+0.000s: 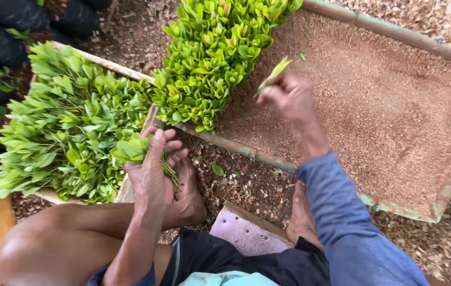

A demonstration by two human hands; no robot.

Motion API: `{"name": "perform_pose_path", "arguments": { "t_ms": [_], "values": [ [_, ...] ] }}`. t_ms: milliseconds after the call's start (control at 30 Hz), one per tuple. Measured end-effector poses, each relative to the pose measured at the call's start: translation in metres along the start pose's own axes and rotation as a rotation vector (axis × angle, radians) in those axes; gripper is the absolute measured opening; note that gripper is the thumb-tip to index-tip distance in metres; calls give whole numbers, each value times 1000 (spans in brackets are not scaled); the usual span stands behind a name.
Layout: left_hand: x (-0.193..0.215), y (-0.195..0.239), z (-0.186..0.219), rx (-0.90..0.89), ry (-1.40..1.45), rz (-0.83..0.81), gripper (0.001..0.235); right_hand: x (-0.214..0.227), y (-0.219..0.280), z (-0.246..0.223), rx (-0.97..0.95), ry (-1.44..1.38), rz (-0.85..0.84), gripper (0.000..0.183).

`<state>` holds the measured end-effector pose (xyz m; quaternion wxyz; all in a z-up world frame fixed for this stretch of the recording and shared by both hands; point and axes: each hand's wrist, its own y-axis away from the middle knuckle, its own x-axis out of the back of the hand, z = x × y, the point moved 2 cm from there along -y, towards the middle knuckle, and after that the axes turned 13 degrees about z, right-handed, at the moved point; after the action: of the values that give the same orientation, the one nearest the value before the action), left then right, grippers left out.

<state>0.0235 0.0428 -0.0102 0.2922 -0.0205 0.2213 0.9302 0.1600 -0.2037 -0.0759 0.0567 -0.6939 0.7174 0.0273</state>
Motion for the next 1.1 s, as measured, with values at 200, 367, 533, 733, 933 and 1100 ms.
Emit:
{"name": "perform_pose_path", "arguments": {
  "t_ms": [200,367,533,733,933,1100],
  "values": [
    [-13,17,-5,83,-55,-63,33,27,-49,49,384,376,-137,5],
    [-12,18,-10,113,-59,-69,34,19,-74,75,530,462,-170,11],
    [-11,18,-11,116,-75,-62,35,7,-79,60,591,514,-210,12],
    [-7,17,-13,112,-96,-66,35,1,-81,63,576,603,-209,12],
    [-6,18,-14,111,-123,-77,35,-1,-79,91,653,821,-124,11],
    [-4,20,-12,122,-111,-72,36,0,-76,117,618,982,-9,15]
  ]
}}
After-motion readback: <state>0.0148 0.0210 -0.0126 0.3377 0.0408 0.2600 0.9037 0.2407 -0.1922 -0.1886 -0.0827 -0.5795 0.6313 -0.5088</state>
